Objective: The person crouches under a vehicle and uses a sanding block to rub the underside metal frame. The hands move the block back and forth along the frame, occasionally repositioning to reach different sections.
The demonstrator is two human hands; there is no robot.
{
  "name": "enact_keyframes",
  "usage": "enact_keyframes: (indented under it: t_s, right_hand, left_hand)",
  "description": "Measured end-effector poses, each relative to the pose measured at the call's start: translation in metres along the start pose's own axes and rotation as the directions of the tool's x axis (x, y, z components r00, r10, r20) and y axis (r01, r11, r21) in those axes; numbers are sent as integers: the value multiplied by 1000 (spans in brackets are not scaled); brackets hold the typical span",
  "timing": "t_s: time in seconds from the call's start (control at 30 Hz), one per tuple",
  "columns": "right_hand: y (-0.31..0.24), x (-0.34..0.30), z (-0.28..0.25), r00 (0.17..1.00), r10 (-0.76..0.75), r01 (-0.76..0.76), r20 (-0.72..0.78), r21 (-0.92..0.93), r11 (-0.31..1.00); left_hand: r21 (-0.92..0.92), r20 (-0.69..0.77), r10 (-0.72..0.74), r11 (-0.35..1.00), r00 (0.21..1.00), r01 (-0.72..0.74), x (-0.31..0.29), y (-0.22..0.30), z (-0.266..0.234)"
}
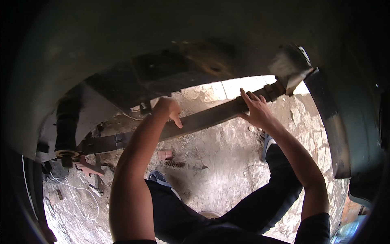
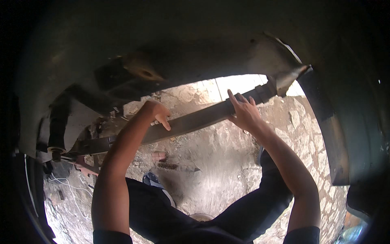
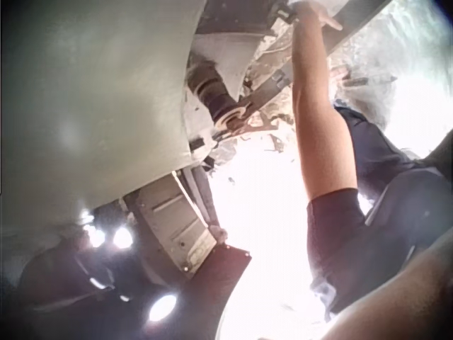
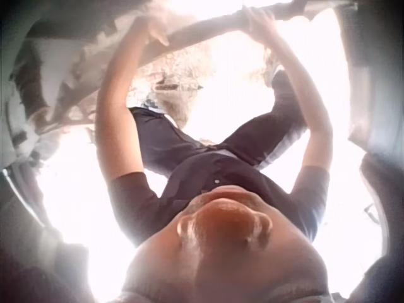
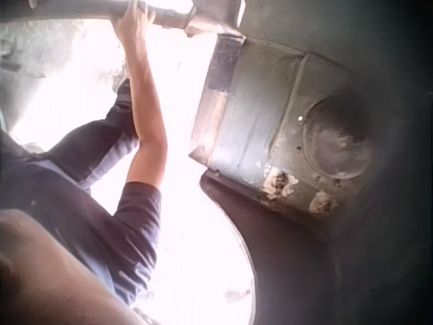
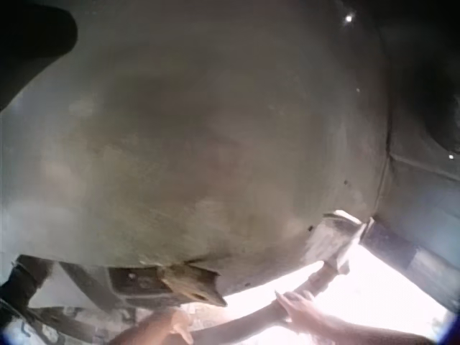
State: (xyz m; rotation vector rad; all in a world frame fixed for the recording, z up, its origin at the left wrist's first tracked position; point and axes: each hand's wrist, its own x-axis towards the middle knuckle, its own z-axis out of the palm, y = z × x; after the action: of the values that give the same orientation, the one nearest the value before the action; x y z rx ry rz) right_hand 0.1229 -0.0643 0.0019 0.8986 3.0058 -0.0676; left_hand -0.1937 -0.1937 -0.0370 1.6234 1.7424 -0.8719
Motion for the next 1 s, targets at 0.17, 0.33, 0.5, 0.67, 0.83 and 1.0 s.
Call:
enact_keyframes:
  t_s: [0.17, 0.33, 0.5, 0.67, 0.83, 1.0]
  right_hand:
    - [-6, -19, 11, 999, -5, 6, 43, -30, 1000]
    - [9, -15, 14, 1000, -19, 19, -14, -7, 1000]
    - [7, -9, 26, 997, -35, 33, -68, -33, 999]
    - [13, -4, 16, 997, -6, 3, -83, -36, 999]
    - [22, 18, 34, 989, 14, -11, -150, 21, 1000]
    - [1, 16, 27, 989, 138, -129, -51, 158, 979]
  left_hand:
    - [-23, -1, -4, 1000, 1000, 4, -3, 4, 2]
    - [-29, 3, 24, 999, 1000, -24, 1, 4, 0]
    - [4, -1, 11, 1000, 1000, -11, -7, 11, -4]
    - [-43, 1, -4, 999, 1000, 4, -4, 1, -2]
    - [-18, 11, 8, 1000, 1000, -8, -7, 6, -4]
    - [6, -51, 17, 1000, 999, -17, -1, 0, 6]
